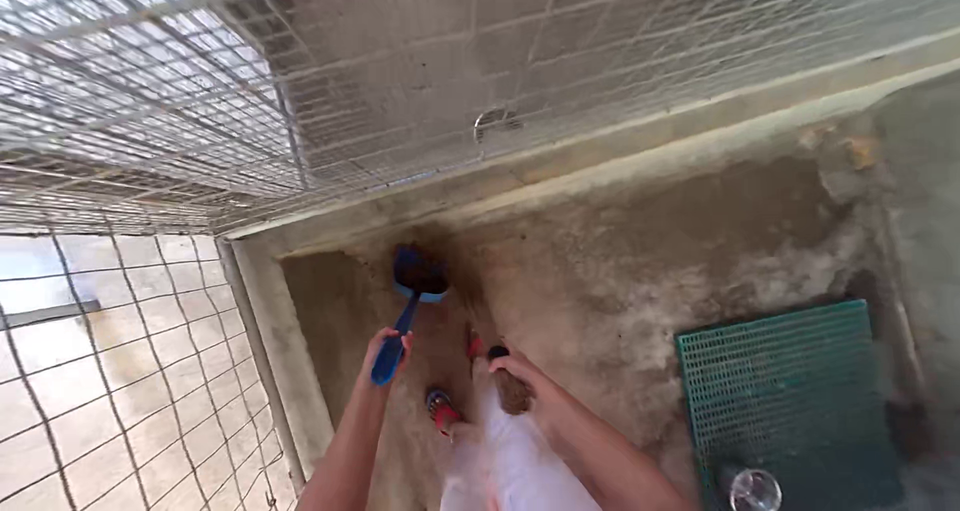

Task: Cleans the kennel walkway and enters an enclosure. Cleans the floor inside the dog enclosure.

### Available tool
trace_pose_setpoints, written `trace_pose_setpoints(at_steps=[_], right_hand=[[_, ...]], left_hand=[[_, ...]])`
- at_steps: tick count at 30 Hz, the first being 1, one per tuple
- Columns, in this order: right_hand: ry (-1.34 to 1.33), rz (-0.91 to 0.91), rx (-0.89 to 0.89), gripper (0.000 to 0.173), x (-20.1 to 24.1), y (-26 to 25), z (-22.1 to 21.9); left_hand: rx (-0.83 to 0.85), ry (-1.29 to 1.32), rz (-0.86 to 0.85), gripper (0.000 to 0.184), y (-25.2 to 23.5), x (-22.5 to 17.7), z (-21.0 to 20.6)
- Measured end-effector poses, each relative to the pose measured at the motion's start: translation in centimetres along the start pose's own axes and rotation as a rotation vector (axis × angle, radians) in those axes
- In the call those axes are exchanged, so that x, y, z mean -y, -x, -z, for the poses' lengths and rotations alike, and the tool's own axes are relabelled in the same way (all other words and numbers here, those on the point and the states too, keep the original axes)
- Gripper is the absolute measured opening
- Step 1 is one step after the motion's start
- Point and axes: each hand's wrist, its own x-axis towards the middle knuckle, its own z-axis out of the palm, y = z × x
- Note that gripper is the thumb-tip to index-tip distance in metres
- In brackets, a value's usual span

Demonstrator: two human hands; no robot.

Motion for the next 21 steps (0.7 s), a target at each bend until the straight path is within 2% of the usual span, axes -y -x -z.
trace_pose_setpoints(at_steps=[3,6,8,10,13,15,18,21], right_hand=[[0.018,0.024,-0.131,0.087,-0.2,1.3,5.9],[-0.036,0.024,-0.303,0.093,0.6,-1.7,9.0],[-0.066,-0.006,-0.333,0.096,2.0,-4.9,7.7],[0.000,-0.032,-0.241,0.098,3.1,-7.7,3.8],[0.307,-0.032,-0.055,0.112,1.9,-9.0,-4.2],[0.539,-0.039,0.074,0.119,1.2,-7.7,-7.3],[0.703,-0.025,0.161,0.119,1.9,-4.3,-7.6],[0.672,0.031,0.129,0.110,5.2,-0.1,-3.8]], left_hand=[[-0.077,-0.102,0.009,0.027,1.3,-1.0,-0.9],[-0.118,-0.106,-0.021,0.025,1.2,-1.9,-1.4],[-0.128,-0.081,-0.067,0.025,0.4,-2.1,-1.4],[-0.140,-0.052,-0.111,0.023,-0.2,-2.5,-2.1],[-0.165,-0.036,-0.144,0.018,-1.0,-2.8,-2.9],[-0.182,-0.019,-0.137,0.015,-1.1,-2.9,-2.9],[-0.175,0.015,-0.120,0.015,-0.1,-2.7,-1.1],[-0.092,-0.005,-0.082,0.023,1.9,-1.6,3.1]])
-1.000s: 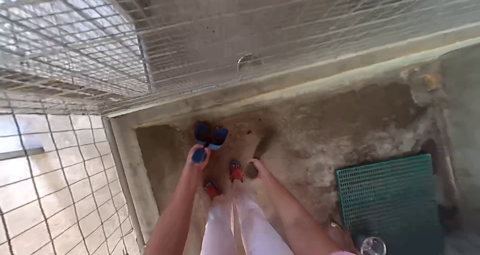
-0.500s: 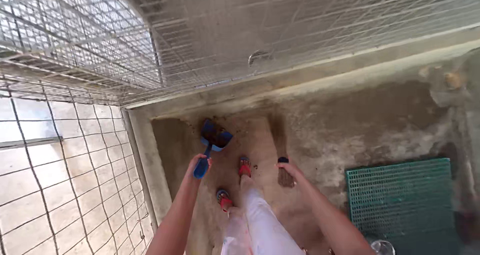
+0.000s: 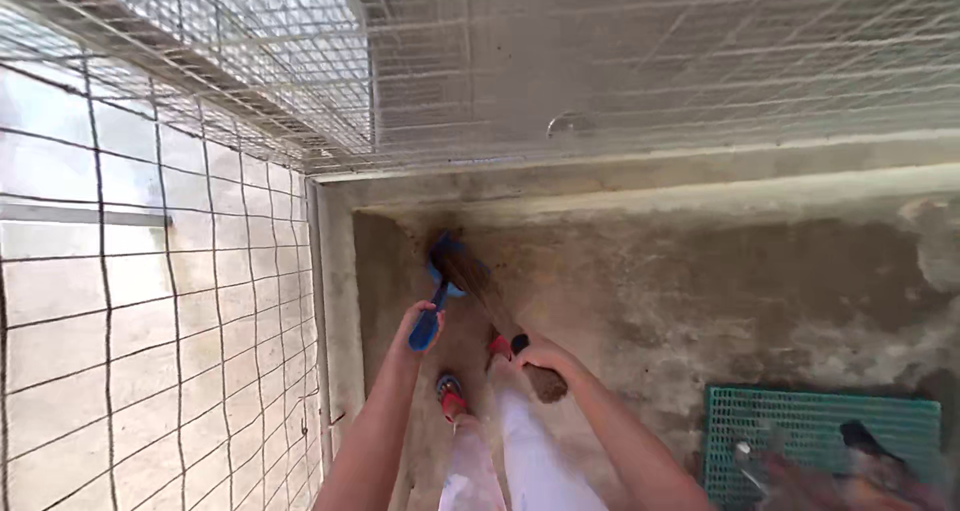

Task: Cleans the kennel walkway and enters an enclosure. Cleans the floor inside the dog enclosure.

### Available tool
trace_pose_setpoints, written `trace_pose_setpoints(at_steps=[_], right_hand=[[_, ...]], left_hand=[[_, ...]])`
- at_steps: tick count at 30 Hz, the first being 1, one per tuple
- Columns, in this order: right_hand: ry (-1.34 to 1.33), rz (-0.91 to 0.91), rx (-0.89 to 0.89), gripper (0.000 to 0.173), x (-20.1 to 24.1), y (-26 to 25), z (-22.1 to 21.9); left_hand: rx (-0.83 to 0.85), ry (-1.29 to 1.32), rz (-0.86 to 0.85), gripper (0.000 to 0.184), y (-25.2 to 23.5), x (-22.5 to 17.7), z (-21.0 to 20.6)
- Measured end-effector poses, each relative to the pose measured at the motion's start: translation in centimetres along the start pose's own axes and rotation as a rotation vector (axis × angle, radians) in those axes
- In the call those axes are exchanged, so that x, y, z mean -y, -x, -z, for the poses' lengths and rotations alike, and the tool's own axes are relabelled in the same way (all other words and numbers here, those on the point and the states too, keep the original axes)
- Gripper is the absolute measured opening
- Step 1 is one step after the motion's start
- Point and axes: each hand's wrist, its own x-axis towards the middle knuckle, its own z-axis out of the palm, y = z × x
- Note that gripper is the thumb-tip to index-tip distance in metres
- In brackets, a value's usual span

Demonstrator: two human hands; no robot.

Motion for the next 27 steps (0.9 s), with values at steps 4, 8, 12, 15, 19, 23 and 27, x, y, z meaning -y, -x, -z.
trace_pose_setpoints(at_steps=[4,8,12,15,19,23,27], right_hand=[[0.036,-0.012,-0.124,0.114,2.1,-2.3,2.6],[0.395,-0.039,0.031,0.102,4.2,-8.1,-0.6],[0.578,-0.002,0.102,0.107,6.8,-3.7,-0.3],[0.616,-0.005,0.014,0.106,9.8,0.2,2.5],[0.648,-0.068,-0.050,0.103,10.5,-5.7,1.9],[0.762,-0.062,0.142,0.104,7.3,-6.7,-1.1],[0.966,-0.028,0.121,0.098,11.7,0.5,0.7]], left_hand=[[0.024,0.090,0.013,0.028,0.2,1.5,2.0],[-0.052,0.206,-0.091,0.018,-0.6,-0.5,-0.9],[-0.046,0.252,-0.084,0.017,-0.5,-0.2,0.3],[-0.027,0.305,-0.081,0.017,-0.4,1.0,0.7],[-0.063,0.355,-0.144,0.008,-1.0,0.7,-0.5],[-0.016,0.358,-0.116,0.014,-0.6,2.4,2.0],[0.081,0.391,-0.029,0.022,2.6,7.3,7.2]])
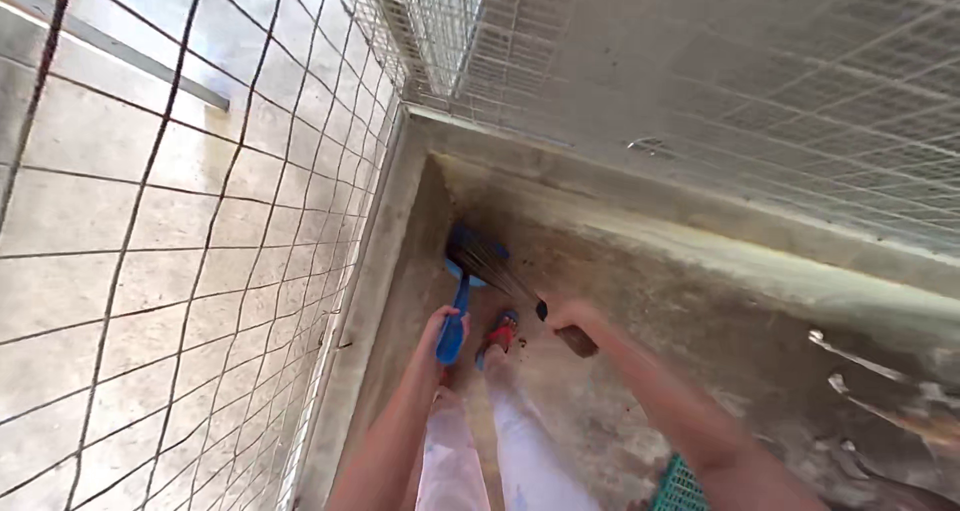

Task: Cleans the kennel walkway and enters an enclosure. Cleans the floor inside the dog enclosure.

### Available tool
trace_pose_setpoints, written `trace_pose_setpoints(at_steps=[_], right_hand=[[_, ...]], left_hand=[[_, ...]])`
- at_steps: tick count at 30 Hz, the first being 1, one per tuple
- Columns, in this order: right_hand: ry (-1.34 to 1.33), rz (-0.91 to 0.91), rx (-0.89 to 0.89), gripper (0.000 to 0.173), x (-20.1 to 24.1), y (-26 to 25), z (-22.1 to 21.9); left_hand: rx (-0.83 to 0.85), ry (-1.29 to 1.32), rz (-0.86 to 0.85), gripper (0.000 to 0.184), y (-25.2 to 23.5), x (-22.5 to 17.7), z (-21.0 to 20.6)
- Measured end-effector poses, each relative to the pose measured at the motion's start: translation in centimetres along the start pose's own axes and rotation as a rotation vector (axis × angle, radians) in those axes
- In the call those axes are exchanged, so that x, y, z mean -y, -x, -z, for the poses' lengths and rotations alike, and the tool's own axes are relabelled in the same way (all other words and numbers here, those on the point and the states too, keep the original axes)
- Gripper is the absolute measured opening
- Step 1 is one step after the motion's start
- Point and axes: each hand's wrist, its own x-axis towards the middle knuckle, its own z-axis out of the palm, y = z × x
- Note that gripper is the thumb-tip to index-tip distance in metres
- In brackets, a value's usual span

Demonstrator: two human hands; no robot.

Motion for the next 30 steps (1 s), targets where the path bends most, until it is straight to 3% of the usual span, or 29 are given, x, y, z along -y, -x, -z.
trace_pose_setpoints(at_steps=[3,6,8,10,12,14,18,22,25,27,30], right_hand=[[0.137,-0.021,-0.089,0.094,3.1,2.6,4.5],[0.106,-0.032,-0.224,0.094,5.4,-3.4,6.4],[0.076,-0.019,-0.228,0.097,5.4,-8.7,5.2],[0.110,-0.005,-0.126,0.097,4.4,-11.1,1.3],[0.212,-0.008,-0.029,0.099,3.8,-10.6,-2.3],[0.263,-0.007,0.033,0.101,3.9,-7.7,-3.0],[0.189,-0.026,-0.056,0.097,5.9,-1.7,2.2],[0.035,-0.014,-0.182,0.095,6.7,-7.7,4.0],[0.050,-0.002,-0.056,0.096,5.6,-11.3,-0.5],[0.157,0.006,0.024,0.097,5.2,-10.3,-2.2],[0.186,0.028,0.057,0.097,4.8,-5.5,-0.2]], left_hand=[[0.050,0.113,0.064,0.029,2.5,2.0,4.0],[0.044,0.265,0.054,0.029,2.4,2.8,5.7],[0.023,0.337,0.001,0.027,0.8,2.6,5.4],[-0.032,0.318,-0.074,0.024,-0.3,2.4,3.7],[-0.095,0.310,-0.170,0.018,-1.2,1.8,1.3],[-0.135,0.311,-0.213,0.016,-1.6,1.0,-0.1],[-0.180,0.283,-0.149,0.011,-2.0,-0.1,-1.1],[-0.137,0.285,-0.143,0.014,-2.2,0.4,-0.7],[-0.147,0.273,-0.126,0.016,-1.7,0.7,-0.5],[-0.132,0.251,-0.112,0.016,-1.7,0.5,-0.3],[-0.124,0.224,-0.107,0.017,-1.4,0.5,0.3]])
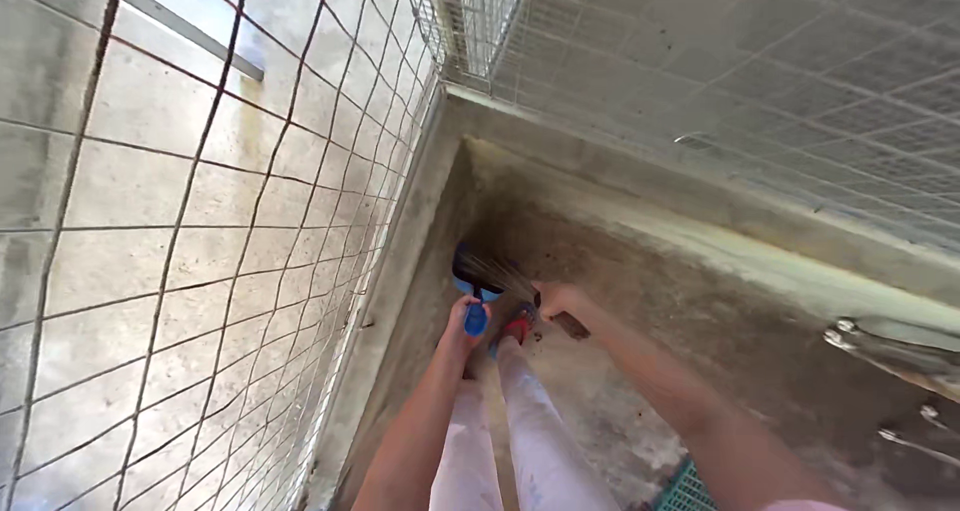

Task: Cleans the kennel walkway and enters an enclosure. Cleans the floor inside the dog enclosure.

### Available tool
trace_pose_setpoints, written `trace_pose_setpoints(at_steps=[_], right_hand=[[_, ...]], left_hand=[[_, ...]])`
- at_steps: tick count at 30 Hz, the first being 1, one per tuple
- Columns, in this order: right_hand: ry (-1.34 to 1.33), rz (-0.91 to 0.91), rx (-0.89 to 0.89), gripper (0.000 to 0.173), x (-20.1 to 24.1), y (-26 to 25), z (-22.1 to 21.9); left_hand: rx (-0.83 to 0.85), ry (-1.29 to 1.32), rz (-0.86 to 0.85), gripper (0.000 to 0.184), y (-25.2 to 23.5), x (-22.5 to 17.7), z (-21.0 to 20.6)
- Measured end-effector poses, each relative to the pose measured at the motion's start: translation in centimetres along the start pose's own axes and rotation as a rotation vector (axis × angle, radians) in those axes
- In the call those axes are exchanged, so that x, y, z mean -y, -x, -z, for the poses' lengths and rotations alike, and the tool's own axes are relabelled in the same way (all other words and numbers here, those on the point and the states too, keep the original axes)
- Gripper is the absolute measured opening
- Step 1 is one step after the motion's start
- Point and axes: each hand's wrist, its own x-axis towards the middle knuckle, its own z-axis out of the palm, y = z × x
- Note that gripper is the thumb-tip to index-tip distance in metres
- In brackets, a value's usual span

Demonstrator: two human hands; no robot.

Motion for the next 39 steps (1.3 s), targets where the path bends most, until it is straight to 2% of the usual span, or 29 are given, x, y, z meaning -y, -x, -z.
trace_pose_setpoints(at_steps=[3,5,7,9,11,13,17,19,21,23,26,29,31,34,37,39], right_hand=[[-0.085,-0.040,-0.096,0.098,0.4,2.7,3.1],[-0.179,-0.058,-0.143,0.104,0.5,-0.1,3.0],[-0.241,-0.027,-0.124,0.106,0.1,-4.2,0.7],[-0.193,-0.011,-0.046,0.107,0.4,-6.0,-3.6],[-0.086,-0.003,0.038,0.104,0.6,-5.2,-6.8],[-0.058,0.031,0.076,0.102,-0.3,-2.6,-7.7],[-0.181,0.004,-0.011,0.103,-3.7,4.2,-3.0],[-0.294,-0.044,-0.098,0.106,-5.4,4.5,-1.4],[-0.423,-0.106,-0.192,0.110,-6.2,1.7,-1.4],[-0.514,-0.130,-0.222,0.110,-5.4,-2.0,-3.6],[-0.463,-0.063,-0.076,0.106,-2.4,-4.2,-10.6],[-0.334,-0.020,0.105,0.106,-0.9,-2.6,-15.0],[-0.287,-0.017,0.123,0.109,-1.0,-0.2,-14.0],[-0.343,-0.020,0.016,0.109,-1.1,2.8,-10.4],[-0.348,-0.077,-0.083,0.115,0.3,-0.3,-9.4],[-0.280,-0.081,-0.075,0.113,1.1,-4.2,-11.5]], left_hand=[[-0.001,-0.014,0.007,0.016,-0.1,0.1,-0.3],[-0.007,-0.003,0.018,0.016,-0.4,0.4,-0.4],[-0.002,0.020,0.020,0.015,-0.5,0.4,-0.1],[0.012,0.020,0.032,0.017,-0.3,0.6,1.1],[0.030,0.008,0.064,0.020,0.0,1.1,3.3],[0.051,-0.021,0.126,0.024,1.2,2.0,6.7],[0.102,-0.129,0.160,0.033,3.6,4.0,14.5],[0.111,-0.201,0.181,0.034,4.7,4.5,16.4],[0.116,-0.223,0.190,0.032,5.1,4.6,16.5],[0.087,-0.211,0.168,0.029,4.6,4.3,15.6],[-0.001,-0.159,0.127,0.026,3.8,3.1,12.2],[-0.049,-0.159,0.109,0.018,2.7,2.9,10.1],[-0.065,-0.146,0.092,0.014,2.2,3.2,9.5],[-0.057,-0.138,0.068,0.015,2.4,3.6,9.6],[-0.024,-0.149,0.083,0.018,2.3,3.6,10.7],[0.008,-0.159,0.089,0.020,2.4,3.5,11.6]])
